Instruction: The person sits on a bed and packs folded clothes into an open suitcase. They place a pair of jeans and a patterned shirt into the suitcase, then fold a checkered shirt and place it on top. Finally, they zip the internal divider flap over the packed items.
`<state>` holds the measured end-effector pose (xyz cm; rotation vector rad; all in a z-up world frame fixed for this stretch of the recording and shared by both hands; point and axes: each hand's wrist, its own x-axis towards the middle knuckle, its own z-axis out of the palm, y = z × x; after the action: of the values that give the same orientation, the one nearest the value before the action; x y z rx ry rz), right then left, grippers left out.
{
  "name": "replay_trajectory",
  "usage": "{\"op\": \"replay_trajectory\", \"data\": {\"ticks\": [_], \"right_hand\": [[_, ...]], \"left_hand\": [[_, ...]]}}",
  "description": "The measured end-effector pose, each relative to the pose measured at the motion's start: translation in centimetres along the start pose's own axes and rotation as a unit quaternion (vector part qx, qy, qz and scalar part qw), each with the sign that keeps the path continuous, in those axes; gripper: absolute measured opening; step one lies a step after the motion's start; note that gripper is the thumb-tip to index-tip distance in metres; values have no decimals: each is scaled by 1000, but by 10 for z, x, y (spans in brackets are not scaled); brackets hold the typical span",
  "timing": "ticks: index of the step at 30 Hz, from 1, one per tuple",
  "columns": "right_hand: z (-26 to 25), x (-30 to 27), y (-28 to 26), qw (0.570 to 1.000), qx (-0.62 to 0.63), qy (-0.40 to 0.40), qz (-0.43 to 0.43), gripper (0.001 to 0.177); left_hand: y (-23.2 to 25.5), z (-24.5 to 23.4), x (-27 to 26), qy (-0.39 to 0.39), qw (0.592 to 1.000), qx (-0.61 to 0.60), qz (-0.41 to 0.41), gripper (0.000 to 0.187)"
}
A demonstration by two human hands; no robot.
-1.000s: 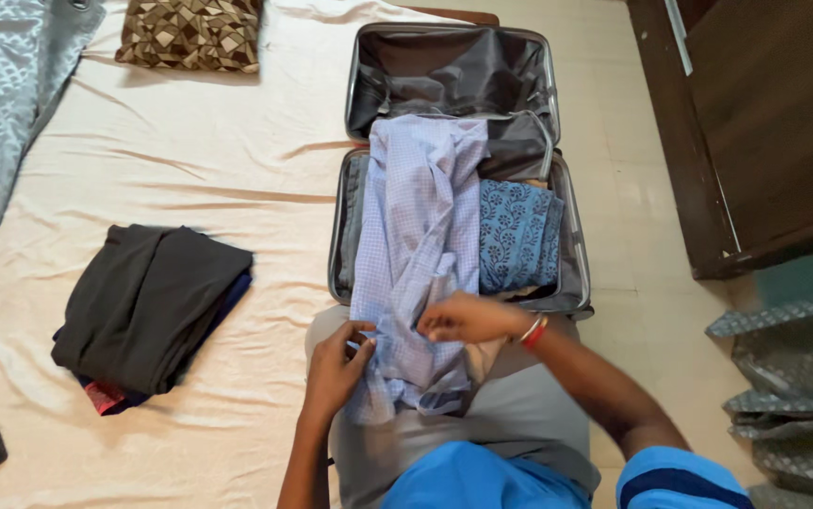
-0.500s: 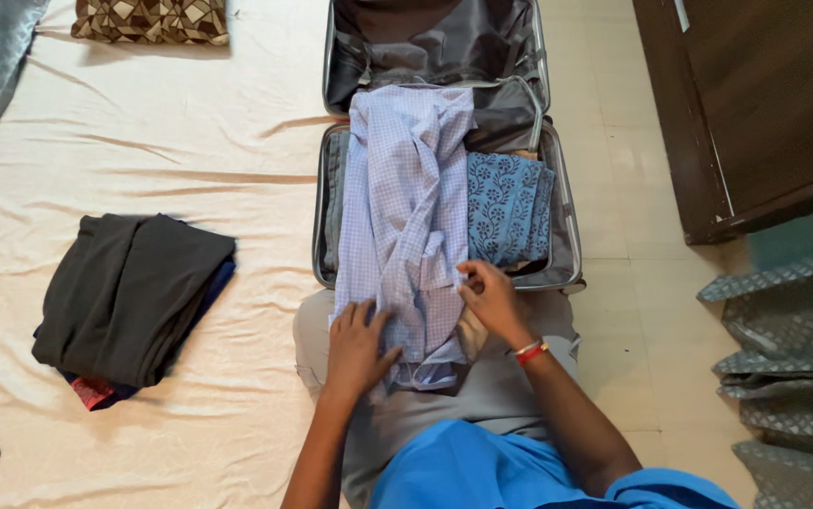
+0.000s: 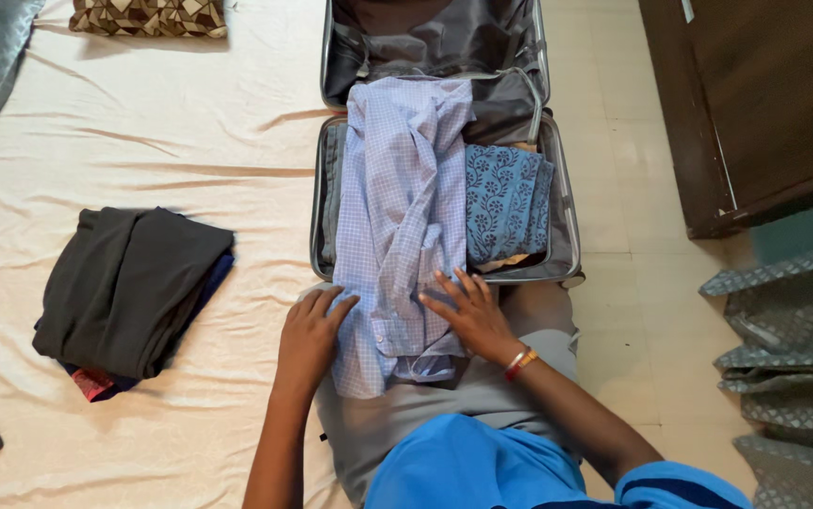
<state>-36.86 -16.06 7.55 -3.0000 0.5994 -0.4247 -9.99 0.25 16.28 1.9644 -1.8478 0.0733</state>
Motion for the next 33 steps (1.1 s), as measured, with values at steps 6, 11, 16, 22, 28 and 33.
{"op": "replay_trajectory", "data": {"ticks": [6,11,16,22,28,33], "right_hand": [[51,3,11,995,-56,77,-42,59],[75,9,18,989,-75,108,-62,42],[73,15,23,986,-54,139,-80,31],[30,32,10,992,43,87,-83,34],[-14,76,64,942,301,-95,-111,43],[46,111,138,757,623,2,196,28]], "left_hand": [[2,4,3,-32,997,51,42,57],[-9,16,4,-58,994,66,67,51],[-15,34,7,-50,994,55,82,58],[-14,38,24,-102,986,0,131,45],[-51,50,70,-154,945,-200,207,34],[-90,131,117,16,822,-529,-210,21]]}}
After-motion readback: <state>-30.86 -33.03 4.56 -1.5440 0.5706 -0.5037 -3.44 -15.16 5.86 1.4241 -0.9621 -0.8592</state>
